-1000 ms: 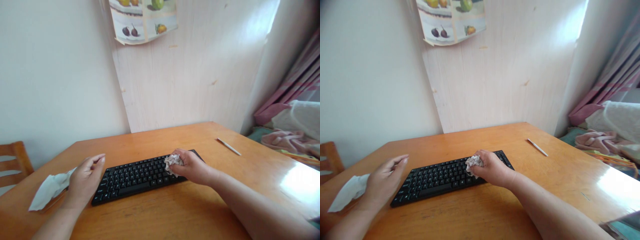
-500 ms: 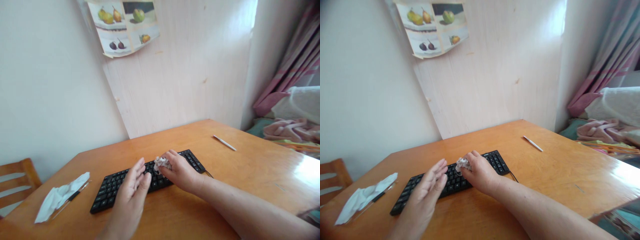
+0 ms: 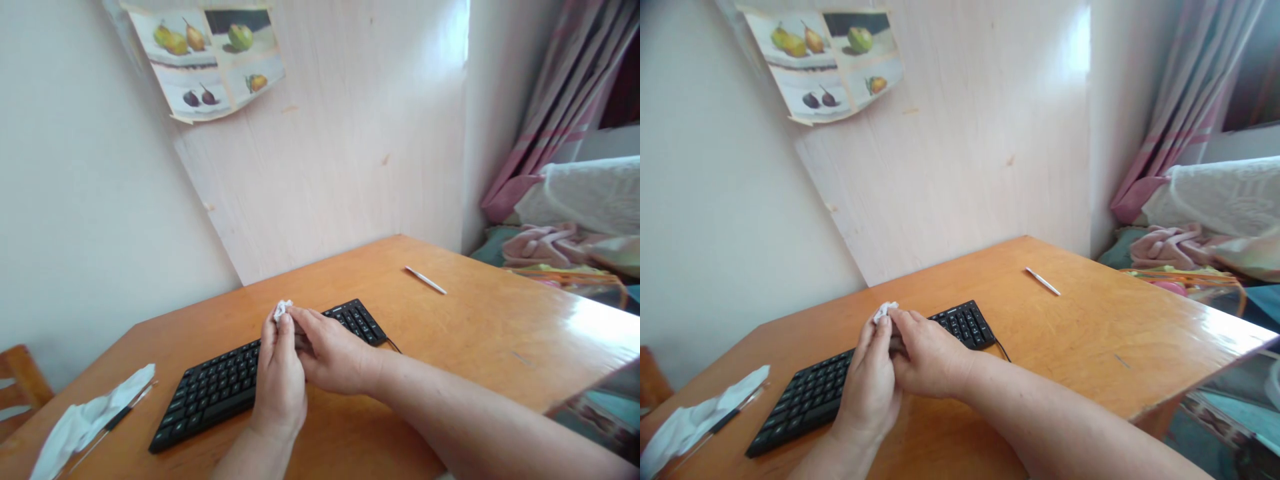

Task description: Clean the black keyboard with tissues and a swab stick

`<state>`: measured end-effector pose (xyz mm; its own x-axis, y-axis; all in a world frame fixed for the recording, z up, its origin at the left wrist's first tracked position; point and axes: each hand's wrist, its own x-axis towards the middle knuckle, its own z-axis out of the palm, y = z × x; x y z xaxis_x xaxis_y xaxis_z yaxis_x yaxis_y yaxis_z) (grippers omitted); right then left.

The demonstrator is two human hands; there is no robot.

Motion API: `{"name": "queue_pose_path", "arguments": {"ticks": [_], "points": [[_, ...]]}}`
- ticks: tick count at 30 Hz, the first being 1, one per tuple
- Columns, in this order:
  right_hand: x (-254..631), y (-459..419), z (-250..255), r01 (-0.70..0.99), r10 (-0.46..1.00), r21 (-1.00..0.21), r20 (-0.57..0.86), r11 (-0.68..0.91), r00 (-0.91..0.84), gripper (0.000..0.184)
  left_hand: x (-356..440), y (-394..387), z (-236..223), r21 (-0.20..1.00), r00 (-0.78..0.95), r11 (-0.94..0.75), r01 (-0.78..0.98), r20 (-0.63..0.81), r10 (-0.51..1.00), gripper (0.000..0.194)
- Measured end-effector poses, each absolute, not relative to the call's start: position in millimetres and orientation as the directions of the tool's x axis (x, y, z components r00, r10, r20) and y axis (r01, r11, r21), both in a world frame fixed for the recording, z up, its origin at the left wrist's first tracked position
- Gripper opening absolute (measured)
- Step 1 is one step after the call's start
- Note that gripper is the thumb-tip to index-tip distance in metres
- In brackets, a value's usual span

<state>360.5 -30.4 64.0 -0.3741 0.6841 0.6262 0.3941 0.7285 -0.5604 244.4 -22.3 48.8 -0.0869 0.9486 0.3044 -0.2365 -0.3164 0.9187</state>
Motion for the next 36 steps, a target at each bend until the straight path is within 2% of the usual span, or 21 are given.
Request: {"name": "queue_pose_path", "arguments": {"ticks": [5, 7, 9, 12, 15, 19, 21, 24, 26, 31, 36], "points": [[367, -27, 67, 0.387, 0.694, -0.578, 0.557, 0.718, -0.456, 0.053, 238, -8, 56, 0.925, -0.074, -0.293, -0.240, 0.284, 0.956, 0.034], [370, -22, 65, 0.413, 0.703, -0.569, 0.578, 0.712, -0.414, 0.051, 232, -4, 58, 0.941, -0.071, -0.285, -0.184, 0.276, 0.958, 0.039], [376, -12, 63, 0.489, 0.748, -0.580, 0.597, 0.652, -0.290, 0.049, 224, 1, 60, 0.960, -0.087, -0.260, -0.108, 0.251, 0.964, 0.042], [395, 8, 62, 0.667, 0.840, -0.628, 0.543, 0.401, 0.006, 0.045, 208, 13, 65, 0.971, -0.121, -0.238, 0.040, 0.241, 0.963, 0.045], [418, 27, 61, 0.791, 0.873, -0.605, 0.430, 0.090, 0.230, 0.043, 190, 26, 68, 0.936, -0.131, -0.258, 0.239, 0.295, 0.947, 0.045], [437, 43, 51, 0.848, 0.922, -0.506, 0.229, -0.161, 0.312, 0.037, 170, 42, 67, 0.816, -0.019, -0.279, 0.507, 0.334, 0.942, 0.038], [439, 47, 45, 0.862, 0.944, -0.465, 0.146, -0.200, 0.297, 0.036, 164, 49, 66, 0.715, 0.075, -0.305, 0.629, 0.335, 0.939, 0.035], [438, 51, 38, 0.873, 0.950, -0.442, 0.120, -0.208, 0.287, 0.035, 162, 60, 64, 0.551, 0.160, -0.362, 0.752, 0.381, 0.911, 0.032], [437, 53, 36, 0.874, 0.948, -0.439, 0.127, -0.209, 0.291, 0.035, 164, 67, 62, 0.490, 0.214, -0.389, 0.780, 0.374, 0.902, 0.031], [438, 55, 33, 0.876, 0.949, -0.435, 0.127, -0.209, 0.289, 0.033, 170, 77, 53, 0.409, 0.363, -0.438, 0.801, 0.250, 0.898, 0.027], [439, 57, 29, 0.871, 0.945, -0.446, 0.142, -0.205, 0.295, 0.031, 172, 65, 55, 0.204, 0.547, -0.586, 0.784, 0.220, 0.808, 0.026]]}}
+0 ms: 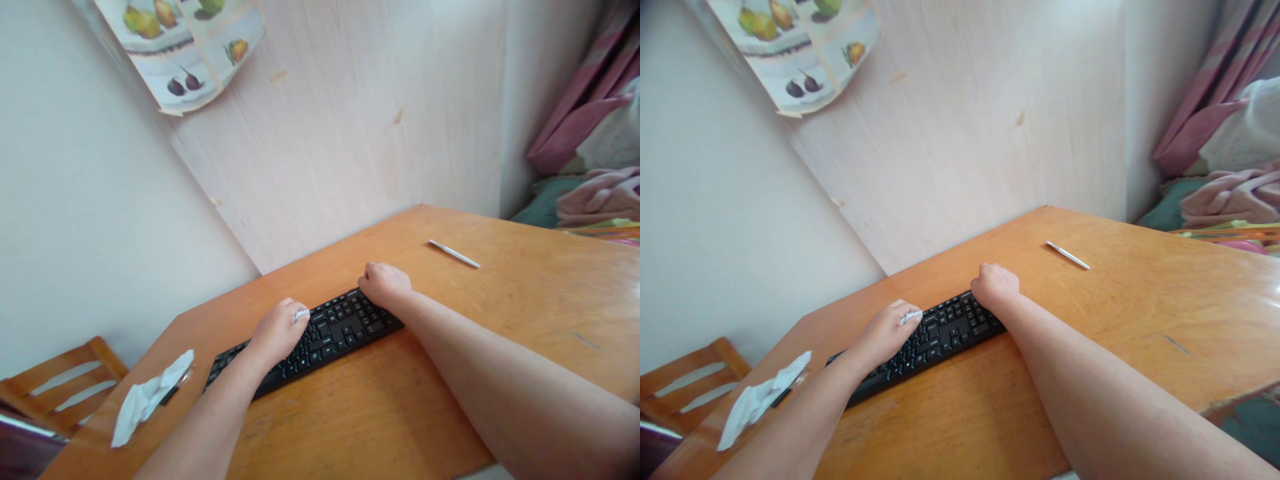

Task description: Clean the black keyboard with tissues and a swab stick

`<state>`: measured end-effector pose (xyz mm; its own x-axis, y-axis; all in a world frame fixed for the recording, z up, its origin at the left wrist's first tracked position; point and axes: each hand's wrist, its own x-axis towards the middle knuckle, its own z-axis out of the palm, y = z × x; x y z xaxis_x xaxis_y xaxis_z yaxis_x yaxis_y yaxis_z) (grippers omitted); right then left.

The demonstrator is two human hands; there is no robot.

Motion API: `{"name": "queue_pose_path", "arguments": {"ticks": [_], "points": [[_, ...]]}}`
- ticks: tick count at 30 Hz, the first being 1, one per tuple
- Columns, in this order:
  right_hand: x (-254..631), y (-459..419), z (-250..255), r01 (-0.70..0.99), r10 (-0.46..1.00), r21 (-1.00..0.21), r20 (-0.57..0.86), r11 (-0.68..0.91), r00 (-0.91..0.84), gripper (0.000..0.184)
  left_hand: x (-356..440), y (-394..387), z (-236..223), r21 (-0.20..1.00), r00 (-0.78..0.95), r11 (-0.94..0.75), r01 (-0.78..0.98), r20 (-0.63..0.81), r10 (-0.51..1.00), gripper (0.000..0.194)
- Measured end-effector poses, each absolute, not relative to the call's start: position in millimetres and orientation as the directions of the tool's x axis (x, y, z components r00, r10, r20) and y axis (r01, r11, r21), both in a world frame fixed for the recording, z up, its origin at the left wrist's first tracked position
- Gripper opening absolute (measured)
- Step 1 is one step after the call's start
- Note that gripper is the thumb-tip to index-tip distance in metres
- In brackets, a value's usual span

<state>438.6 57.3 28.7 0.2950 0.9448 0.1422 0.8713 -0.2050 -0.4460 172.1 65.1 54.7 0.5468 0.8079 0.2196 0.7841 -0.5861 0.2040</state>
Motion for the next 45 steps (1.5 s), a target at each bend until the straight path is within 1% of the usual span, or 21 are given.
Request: {"name": "queue_pose_path", "arguments": {"ticks": [4, 12, 21, 31, 34, 36, 38, 41, 43, 45], "points": [[438, 58, 28, 0.869, 0.942, -0.451, 0.153, -0.202, 0.298, 0.031, 173, 56, 61, 0.106, 0.617, -0.636, 0.765, 0.166, 0.769, 0.027], [438, 56, 29, 0.858, 0.941, -0.466, 0.136, -0.215, 0.310, 0.029, 178, 42, 60, -0.034, 0.627, -0.632, 0.774, 0.177, 0.759, 0.024], [438, 56, 30, 0.858, 0.946, -0.470, 0.124, -0.209, 0.299, 0.029, 170, 15, 61, -0.044, 0.697, -0.700, 0.712, 0.158, 0.699, 0.026], [439, 56, 31, 0.857, 0.949, -0.470, 0.110, -0.213, 0.297, 0.028, 164, -13, 65, -0.090, 0.735, -0.729, 0.678, 0.107, 0.670, 0.027], [439, 56, 31, 0.855, 0.949, -0.472, 0.107, -0.214, 0.296, 0.030, 161, -22, 67, -0.070, 0.741, -0.738, 0.672, 0.097, 0.665, 0.027], [439, 56, 31, 0.856, 0.950, -0.471, 0.106, -0.213, 0.295, 0.031, 160, -29, 72, -0.028, 0.749, -0.749, 0.661, 0.081, 0.658, 0.028], [439, 56, 30, 0.859, 0.950, -0.468, 0.111, -0.209, 0.291, 0.031, 160, -37, 79, 0.063, 0.763, -0.763, 0.643, 0.032, 0.646, 0.029], [439, 56, 30, 0.863, 0.950, -0.462, 0.123, -0.202, 0.288, 0.030, 162, -41, 94, 0.238, 0.767, -0.739, 0.630, -0.038, 0.641, 0.028], [439, 56, 30, 0.863, 0.949, -0.464, 0.126, -0.202, 0.290, 0.030, 164, -36, 103, 0.296, 0.733, -0.697, 0.653, -0.016, 0.680, 0.026], [439, 56, 30, 0.859, 0.948, -0.469, 0.123, -0.204, 0.293, 0.030, 164, -23, 107, 0.306, 0.687, -0.668, 0.679, 0.057, 0.725, 0.026]]}}
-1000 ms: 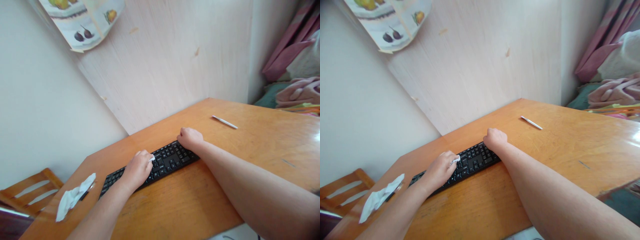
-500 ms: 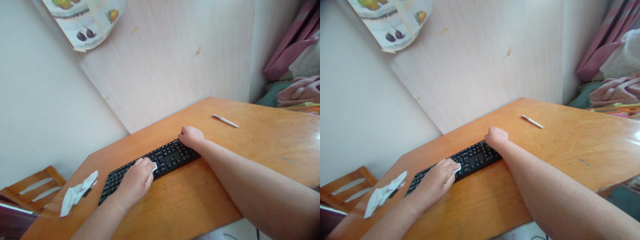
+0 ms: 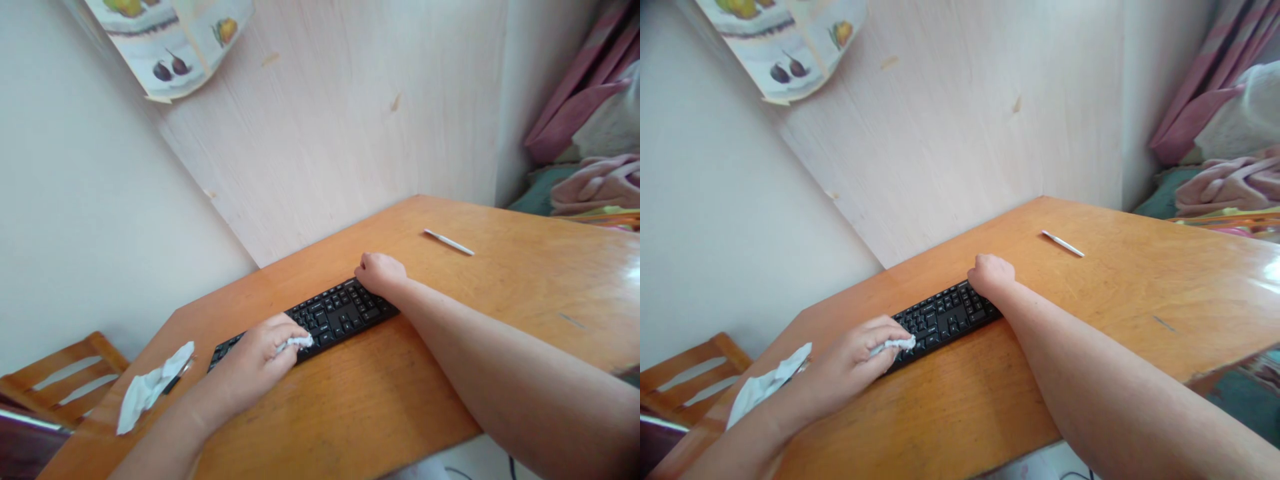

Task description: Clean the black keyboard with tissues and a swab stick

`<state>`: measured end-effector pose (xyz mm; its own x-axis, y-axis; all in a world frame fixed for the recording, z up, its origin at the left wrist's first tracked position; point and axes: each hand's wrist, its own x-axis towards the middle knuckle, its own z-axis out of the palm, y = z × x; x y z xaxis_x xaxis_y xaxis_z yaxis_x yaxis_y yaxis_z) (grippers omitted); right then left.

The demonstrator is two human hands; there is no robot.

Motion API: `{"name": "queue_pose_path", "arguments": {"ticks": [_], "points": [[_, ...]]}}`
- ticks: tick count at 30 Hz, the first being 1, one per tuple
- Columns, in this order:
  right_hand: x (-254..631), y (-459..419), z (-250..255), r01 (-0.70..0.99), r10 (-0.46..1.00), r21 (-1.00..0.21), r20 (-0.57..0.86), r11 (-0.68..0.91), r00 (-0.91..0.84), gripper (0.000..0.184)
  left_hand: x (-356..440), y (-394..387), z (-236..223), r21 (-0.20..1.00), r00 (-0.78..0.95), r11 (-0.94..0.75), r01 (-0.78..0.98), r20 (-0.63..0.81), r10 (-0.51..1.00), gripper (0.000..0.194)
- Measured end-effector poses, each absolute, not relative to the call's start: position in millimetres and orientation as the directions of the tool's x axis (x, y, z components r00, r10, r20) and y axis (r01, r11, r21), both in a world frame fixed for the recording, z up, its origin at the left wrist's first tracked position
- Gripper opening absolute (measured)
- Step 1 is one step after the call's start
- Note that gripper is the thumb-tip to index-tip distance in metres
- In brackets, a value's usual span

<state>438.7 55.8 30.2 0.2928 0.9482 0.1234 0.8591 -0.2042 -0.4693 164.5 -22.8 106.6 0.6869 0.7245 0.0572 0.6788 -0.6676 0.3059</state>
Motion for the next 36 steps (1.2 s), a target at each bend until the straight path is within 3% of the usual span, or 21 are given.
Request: {"name": "queue_pose_path", "arguments": {"ticks": [5, 9, 14, 24, 36], "points": [[438, 56, 31, 0.856, 0.948, -0.478, 0.127, -0.199, 0.291, 0.031, 167, 30, 98, 0.275, 0.602, -0.652, 0.707, 0.250, 0.758, 0.027], [439, 56, 31, 0.855, 0.946, -0.477, 0.127, -0.205, 0.298, 0.031, 174, 65, 79, 0.239, 0.530, -0.600, 0.763, 0.301, 0.793, 0.027], [441, 57, 32, 0.852, 0.940, -0.471, 0.122, -0.227, 0.318, 0.031, 183, 79, 59, 0.174, 0.594, -0.639, 0.749, 0.250, 0.765, 0.026], [442, 57, 33, 0.847, 0.947, -0.470, 0.067, -0.248, 0.314, 0.034, 194, 46, 66, -0.064, 0.695, -0.695, 0.716, 0.155, 0.702, 0.027], [442, 57, 33, 0.854, 0.949, -0.458, 0.063, -0.247, 0.308, 0.036, 193, 4, 66, -0.014, 0.773, -0.781, 0.625, 0.148, 0.616, 0.026]]}}
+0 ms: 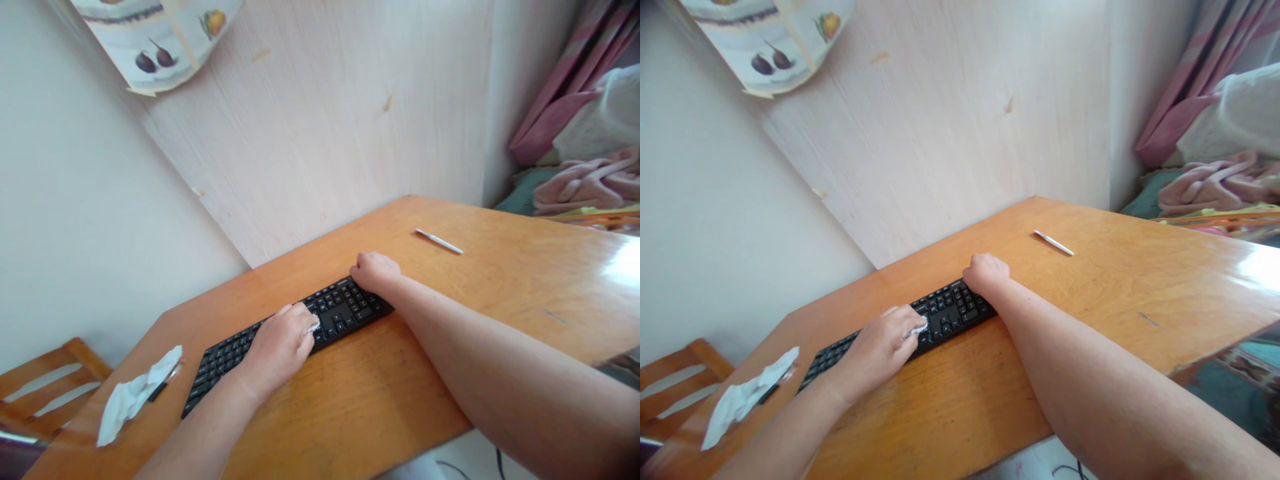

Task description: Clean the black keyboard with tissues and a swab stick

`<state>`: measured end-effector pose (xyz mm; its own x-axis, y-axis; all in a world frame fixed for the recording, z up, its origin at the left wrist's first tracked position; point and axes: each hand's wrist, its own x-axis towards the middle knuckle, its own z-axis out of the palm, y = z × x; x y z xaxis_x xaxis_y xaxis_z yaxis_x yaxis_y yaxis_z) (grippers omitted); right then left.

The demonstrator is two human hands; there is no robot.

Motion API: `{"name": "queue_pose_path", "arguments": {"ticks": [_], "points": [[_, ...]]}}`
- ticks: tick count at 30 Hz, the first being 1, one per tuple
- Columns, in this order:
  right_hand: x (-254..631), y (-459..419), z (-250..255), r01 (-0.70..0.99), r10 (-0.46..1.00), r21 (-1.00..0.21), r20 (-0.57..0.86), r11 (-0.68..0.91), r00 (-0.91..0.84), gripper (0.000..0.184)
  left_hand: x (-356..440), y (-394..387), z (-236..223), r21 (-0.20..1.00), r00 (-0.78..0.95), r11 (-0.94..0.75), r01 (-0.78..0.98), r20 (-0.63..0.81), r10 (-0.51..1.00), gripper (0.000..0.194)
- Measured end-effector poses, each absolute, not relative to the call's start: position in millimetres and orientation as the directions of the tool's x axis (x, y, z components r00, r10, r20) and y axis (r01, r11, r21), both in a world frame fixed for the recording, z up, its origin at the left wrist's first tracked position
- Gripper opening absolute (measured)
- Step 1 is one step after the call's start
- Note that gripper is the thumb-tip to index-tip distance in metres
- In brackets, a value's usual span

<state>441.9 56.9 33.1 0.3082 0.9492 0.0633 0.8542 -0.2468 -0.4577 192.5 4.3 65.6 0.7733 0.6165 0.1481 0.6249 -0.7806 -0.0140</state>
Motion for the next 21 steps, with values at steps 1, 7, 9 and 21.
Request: {"name": "queue_pose_path", "arguments": {"ticks": [1, 7, 9, 21], "points": [[442, 57, 33, 0.855, 0.950, -0.457, 0.066, -0.245, 0.307, 0.036, 191, 1, 65, -0.014, 0.774, -0.782, 0.624, 0.149, 0.615, 0.027], [442, 57, 33, 0.859, 0.952, -0.455, 0.074, -0.232, 0.297, 0.036, 185, -20, 62, -0.059, 0.772, -0.773, 0.631, 0.142, 0.620, 0.029], [442, 58, 33, 0.858, 0.951, -0.455, 0.070, -0.237, 0.300, 0.036, 184, -27, 63, -0.067, 0.773, -0.773, 0.631, 0.129, 0.621, 0.029], [442, 59, 32, 0.860, 0.950, -0.446, 0.064, -0.248, 0.306, 0.035, 177, -5, 83, 0.269, 0.723, -0.750, 0.605, 0.209, 0.658, 0.027]]}}
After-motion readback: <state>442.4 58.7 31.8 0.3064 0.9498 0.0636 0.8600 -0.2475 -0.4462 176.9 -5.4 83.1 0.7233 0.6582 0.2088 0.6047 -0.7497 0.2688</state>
